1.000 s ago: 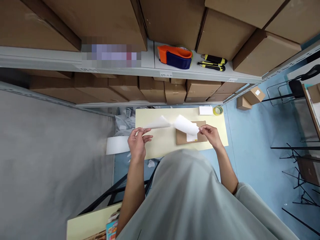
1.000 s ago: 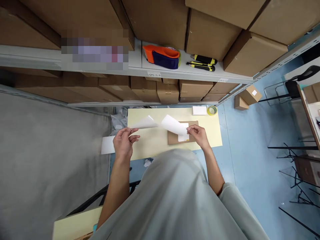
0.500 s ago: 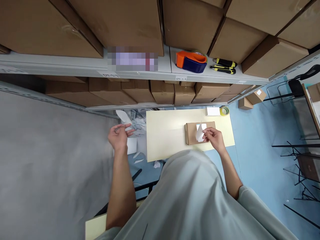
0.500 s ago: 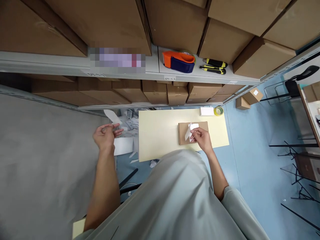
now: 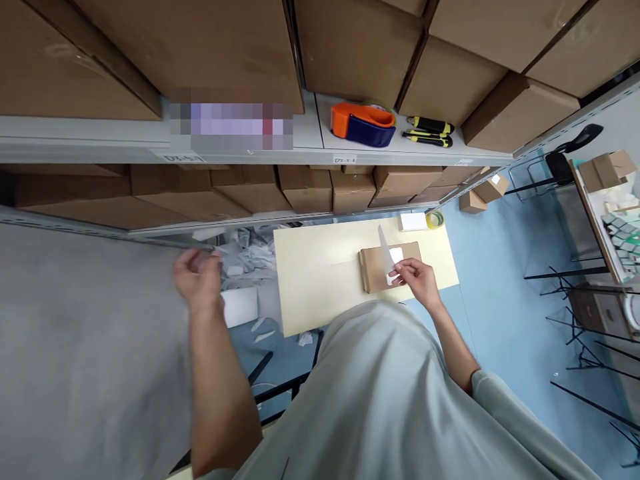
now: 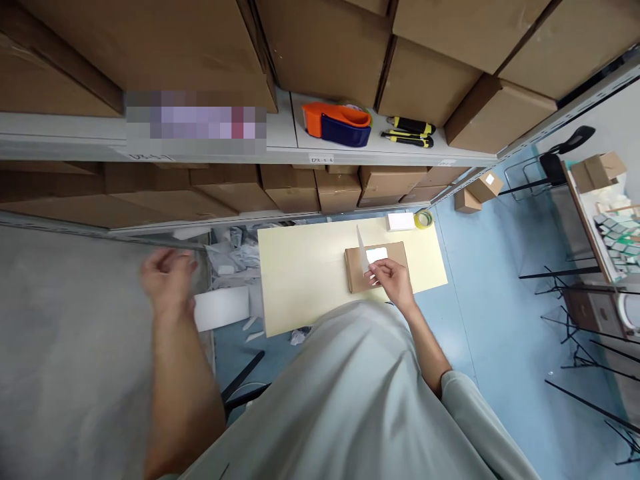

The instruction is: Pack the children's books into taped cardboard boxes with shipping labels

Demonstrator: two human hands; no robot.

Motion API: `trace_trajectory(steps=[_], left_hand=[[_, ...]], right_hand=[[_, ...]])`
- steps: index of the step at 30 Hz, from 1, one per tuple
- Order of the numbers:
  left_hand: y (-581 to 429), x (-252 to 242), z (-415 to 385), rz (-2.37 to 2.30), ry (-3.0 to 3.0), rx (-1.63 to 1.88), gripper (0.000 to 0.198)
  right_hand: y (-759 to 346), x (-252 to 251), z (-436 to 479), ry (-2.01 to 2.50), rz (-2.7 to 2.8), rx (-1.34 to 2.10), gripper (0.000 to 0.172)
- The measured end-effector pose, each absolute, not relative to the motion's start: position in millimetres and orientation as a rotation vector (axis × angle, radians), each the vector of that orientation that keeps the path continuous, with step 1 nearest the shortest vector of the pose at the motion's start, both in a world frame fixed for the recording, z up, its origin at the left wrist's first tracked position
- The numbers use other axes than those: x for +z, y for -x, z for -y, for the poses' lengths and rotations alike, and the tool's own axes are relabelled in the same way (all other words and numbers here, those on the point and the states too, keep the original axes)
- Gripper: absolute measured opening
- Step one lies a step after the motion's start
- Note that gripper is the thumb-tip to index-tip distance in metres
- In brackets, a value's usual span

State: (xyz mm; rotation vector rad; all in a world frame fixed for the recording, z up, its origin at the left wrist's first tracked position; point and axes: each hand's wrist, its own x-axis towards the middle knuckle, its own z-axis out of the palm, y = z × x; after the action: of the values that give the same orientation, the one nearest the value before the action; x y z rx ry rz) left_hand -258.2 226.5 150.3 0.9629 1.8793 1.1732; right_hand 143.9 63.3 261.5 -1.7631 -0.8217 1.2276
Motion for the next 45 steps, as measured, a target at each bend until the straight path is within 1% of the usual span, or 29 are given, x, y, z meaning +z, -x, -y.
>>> trace_trajectory(steps=[3,6,8,12,15,20,25,31,36,38,45], left_hand=[[199.7,169.4,-185.4,-1.596,-0.812,1.094,0.035],[127.3,195.9,-142.3,-1.205,-0.948,0.882,0.045],[81.6,209.4,-123.6,-1.056,-0.962,0.798,0.05],[14.3,218.9,-113.8,-1.079,-0.818,0.873,0.053],[-15.4,219.6,-115.8,-1.117,-0.732,0.949,0.05],[-44.0,222.4,-112.8,-1.184,-0.678,0.994,0.049],[-60.3,226.2,-110.4,-1.264,-0.682,0.975,0.048],[-71.8,235.3,-106.9,-1.257,-0.666,0.927,0.047],[-78.7,238.8,-100.8,-1.194,-0.594,0.889,0.048],[-80.1,237.7,-99.1,-1.178,-0.584,0.898,0.048],[-75.5,235.4,-95.4,-1.287,-0.657,0.966,0.042]], right_hand=[[-148.6,260.5,-64.1,1.773,0.872,1.209,0.053],[-155.8,259.7,-65.1,1.777,0.968,1.171,0.052],[-161.0,259.4,-64.7,1.803,1.091,1.108,0.048],[-171.9,257.7,-61.8,1.914,1.445,0.857,0.039],[-181.4,253.7,-59.4,1.921,1.596,0.751,0.039],[-197.8,244.0,-56.1,1.854,1.667,0.764,0.04],[-214.6,242.1,-55.9,1.749,1.647,0.982,0.036],[-252.1,244.0,-73.3,1.84,1.298,0.906,0.037],[-272.8,238.5,-85.4,1.698,1.009,1.381,0.044],[-273.4,237.8,-85.2,1.645,0.954,1.459,0.047],[-269.2,247.9,-80.9,1.661,0.936,1.367,0.047]])
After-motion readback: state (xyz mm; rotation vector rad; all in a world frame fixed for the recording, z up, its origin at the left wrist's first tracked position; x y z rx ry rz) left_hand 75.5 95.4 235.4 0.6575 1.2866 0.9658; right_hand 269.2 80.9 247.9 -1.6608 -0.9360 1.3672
